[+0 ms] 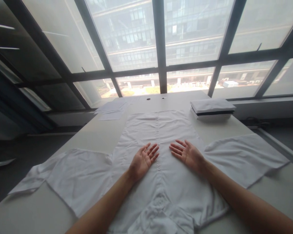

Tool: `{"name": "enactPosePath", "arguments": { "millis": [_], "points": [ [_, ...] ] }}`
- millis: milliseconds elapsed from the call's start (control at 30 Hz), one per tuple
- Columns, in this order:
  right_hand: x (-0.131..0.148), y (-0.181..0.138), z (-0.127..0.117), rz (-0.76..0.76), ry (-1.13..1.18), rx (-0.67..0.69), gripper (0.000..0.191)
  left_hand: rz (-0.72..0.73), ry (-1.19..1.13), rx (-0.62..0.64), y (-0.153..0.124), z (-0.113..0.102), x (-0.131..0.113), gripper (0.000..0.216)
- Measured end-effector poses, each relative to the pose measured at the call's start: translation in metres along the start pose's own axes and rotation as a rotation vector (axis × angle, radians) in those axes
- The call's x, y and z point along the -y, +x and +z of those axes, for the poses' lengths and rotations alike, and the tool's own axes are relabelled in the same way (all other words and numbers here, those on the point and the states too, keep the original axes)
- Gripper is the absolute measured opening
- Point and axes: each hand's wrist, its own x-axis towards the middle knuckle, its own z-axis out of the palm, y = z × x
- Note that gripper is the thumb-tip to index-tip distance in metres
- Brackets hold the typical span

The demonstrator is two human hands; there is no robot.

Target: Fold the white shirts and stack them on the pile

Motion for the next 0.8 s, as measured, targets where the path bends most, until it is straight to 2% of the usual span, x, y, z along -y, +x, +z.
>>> {"name": "enactPosePath", "arguments": {
  "millis": [533,800],
  "points": [
    [-0.002,0.000,0.000,-0.049,-0.072,0.045,0.035,0.035,0.081,0.010,0.002,0.002,0.000,0.030],
    [-0.018,-0.003,0.006,-0.257,-0.300,0.032,0.032,0.043,0.103,0.015,0.005,0.002,0.000,0.035]
  ]
}}
